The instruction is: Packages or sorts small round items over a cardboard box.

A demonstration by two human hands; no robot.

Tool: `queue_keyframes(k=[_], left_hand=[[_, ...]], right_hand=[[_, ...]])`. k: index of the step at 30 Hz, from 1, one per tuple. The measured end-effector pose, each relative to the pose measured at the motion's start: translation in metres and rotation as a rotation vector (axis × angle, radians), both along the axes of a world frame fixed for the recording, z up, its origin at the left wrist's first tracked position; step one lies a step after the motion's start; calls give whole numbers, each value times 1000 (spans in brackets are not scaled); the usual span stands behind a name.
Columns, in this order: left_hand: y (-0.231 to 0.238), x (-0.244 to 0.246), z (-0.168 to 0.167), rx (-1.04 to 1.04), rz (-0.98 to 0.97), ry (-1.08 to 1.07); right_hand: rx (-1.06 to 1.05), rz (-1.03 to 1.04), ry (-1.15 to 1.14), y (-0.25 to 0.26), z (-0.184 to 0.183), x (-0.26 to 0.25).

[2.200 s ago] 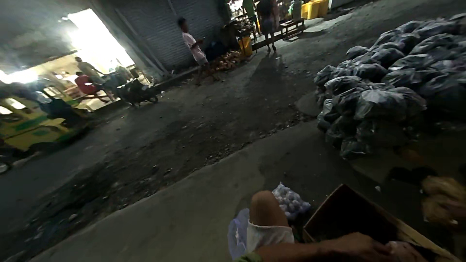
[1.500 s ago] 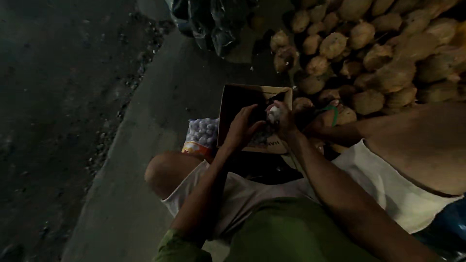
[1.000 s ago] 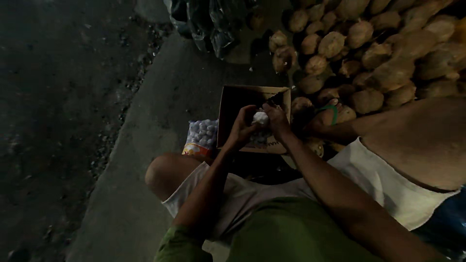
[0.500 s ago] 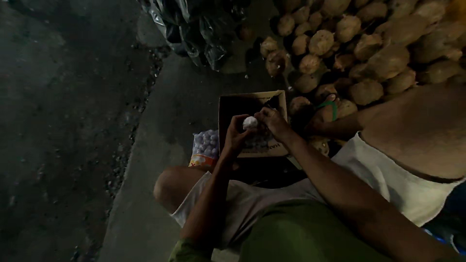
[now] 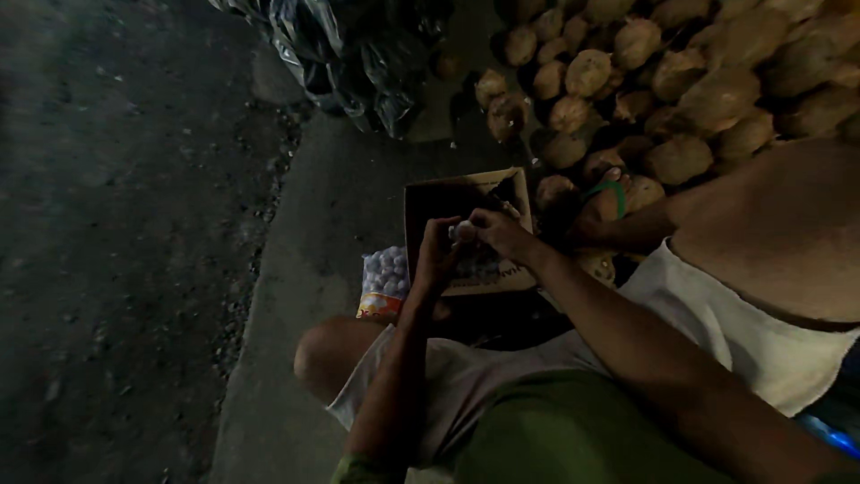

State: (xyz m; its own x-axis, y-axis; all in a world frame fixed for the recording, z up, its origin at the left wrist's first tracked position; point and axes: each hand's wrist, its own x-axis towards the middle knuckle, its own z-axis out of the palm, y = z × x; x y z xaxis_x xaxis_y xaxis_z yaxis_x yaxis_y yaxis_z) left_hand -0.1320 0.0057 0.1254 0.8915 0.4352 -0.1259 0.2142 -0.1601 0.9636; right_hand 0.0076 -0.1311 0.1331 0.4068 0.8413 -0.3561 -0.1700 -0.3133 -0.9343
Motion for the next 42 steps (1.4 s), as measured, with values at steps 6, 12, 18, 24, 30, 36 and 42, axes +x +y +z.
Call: queue_keyframes(k=[6,12,18,24,30,36,42], left_hand=[[8,-4,7,-19,-62,10],[2,-3,19,-196,-60,30],[3,-2,15,-284,83,9],[0,-1,9,-192,199,11],[5,-6,15,-307,148,-30],[2,-5,20,-468,134,-93],[2,-5,18,-373,124,-49]], right_hand=[[5,2,-21,-1,10,0],[-49,-153,27,2,6,-3],[-309,-95,-251,-2,-28,9],[-152,-112,-310,-4,-5,-1],[-20,-108,-397,-7,-3,2],[-178,-140,-375,-5,-20,6],[120,-5,-269,1,1,0]])
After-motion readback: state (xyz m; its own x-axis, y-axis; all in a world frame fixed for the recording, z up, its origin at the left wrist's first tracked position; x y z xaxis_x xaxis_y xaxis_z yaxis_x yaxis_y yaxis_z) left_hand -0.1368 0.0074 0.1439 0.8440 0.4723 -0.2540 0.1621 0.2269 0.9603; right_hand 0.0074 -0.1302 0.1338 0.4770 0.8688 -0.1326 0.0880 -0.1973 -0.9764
